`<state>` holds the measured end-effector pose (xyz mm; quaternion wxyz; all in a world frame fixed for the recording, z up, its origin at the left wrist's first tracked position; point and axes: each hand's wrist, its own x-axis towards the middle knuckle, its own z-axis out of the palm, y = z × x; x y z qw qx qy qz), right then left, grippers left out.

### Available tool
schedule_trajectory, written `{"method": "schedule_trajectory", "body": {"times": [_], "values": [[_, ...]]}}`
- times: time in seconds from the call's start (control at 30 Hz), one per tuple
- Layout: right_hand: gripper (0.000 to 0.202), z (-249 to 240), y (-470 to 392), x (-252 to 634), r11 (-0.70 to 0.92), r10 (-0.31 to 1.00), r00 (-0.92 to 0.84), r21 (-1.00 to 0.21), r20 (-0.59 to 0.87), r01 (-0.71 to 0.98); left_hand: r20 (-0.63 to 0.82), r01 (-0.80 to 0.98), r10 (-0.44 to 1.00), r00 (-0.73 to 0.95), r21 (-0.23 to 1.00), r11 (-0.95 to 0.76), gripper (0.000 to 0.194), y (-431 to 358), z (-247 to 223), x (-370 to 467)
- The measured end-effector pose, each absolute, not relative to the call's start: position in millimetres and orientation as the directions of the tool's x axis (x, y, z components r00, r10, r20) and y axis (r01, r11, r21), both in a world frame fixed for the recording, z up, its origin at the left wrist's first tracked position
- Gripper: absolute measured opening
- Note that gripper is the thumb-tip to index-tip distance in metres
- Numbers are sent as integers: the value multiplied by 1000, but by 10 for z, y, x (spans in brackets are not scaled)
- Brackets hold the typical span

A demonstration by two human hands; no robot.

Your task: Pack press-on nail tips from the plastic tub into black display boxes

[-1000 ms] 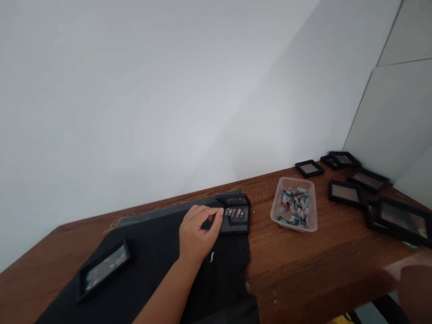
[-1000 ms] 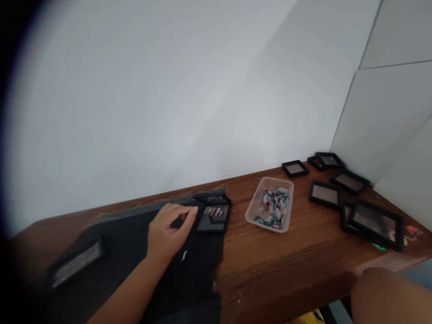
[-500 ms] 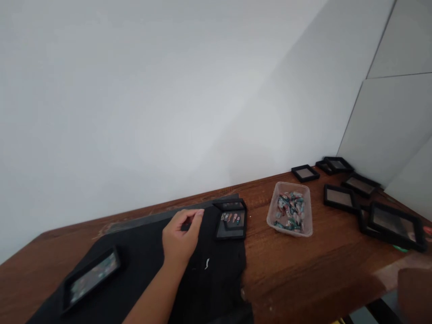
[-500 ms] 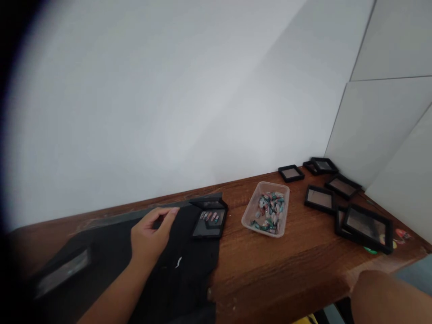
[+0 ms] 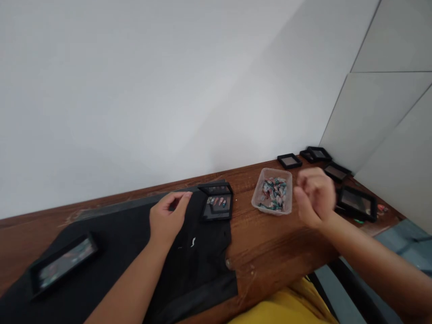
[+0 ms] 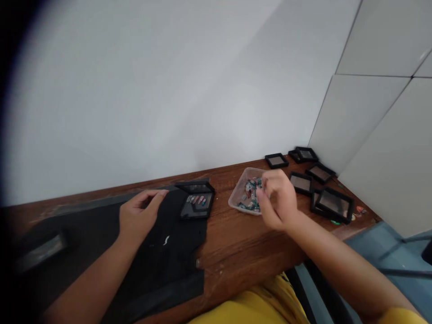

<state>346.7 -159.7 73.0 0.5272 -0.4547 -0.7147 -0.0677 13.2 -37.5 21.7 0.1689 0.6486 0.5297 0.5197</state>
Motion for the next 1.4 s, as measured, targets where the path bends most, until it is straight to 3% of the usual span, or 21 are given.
{"method": "schedule_trajectory", "body": {"times": [0.07, 0.1, 0.17, 0.27, 0.37, 0.57, 0.67, 0.93, 1.4], "values": [[19, 792, -1397, 3497, 610, 529, 49, -419, 847, 673, 499, 511, 863, -82, 765, -393, 26, -379, 217, 142], [17, 829, -1274, 3519, 595, 565, 91, -482, 820, 644, 499, 510, 863, -74, 763, -397, 26, -380, 214, 142], [16, 898, -1034, 3579, 506, 682, 120, -584, 722, 635, 497, 509, 866, -59, 761, -402, 26, -375, 202, 137], [17, 941, -805, 3668, 348, 876, 7, -644, 481, 681, 481, 504, 875, -48, 768, -395, 25, -359, 174, 123], [15, 883, -763, 3703, 265, 946, -80, -609, 313, 748, 450, 505, 893, -24, 776, -378, 28, -342, 145, 119], [5, 735, -823, 3689, 217, 972, -138, -510, 189, 832, 395, 515, 916, 63, 774, -369, 31, -321, 101, 134], [8, 712, -822, 3697, 196, 978, -136, -457, 161, 868, 379, 519, 923, 71, 776, -359, 31, -305, 85, 134], [40, 646, -814, 3658, 152, 988, -134, -349, 75, 925, 339, 457, 940, 47, 829, -322, 44, -199, -26, 147], [39, 639, -818, 3601, 154, 988, -146, -266, 50, 951, 299, 543, 936, 184, 763, -351, 48, -196, -90, 138]]}}
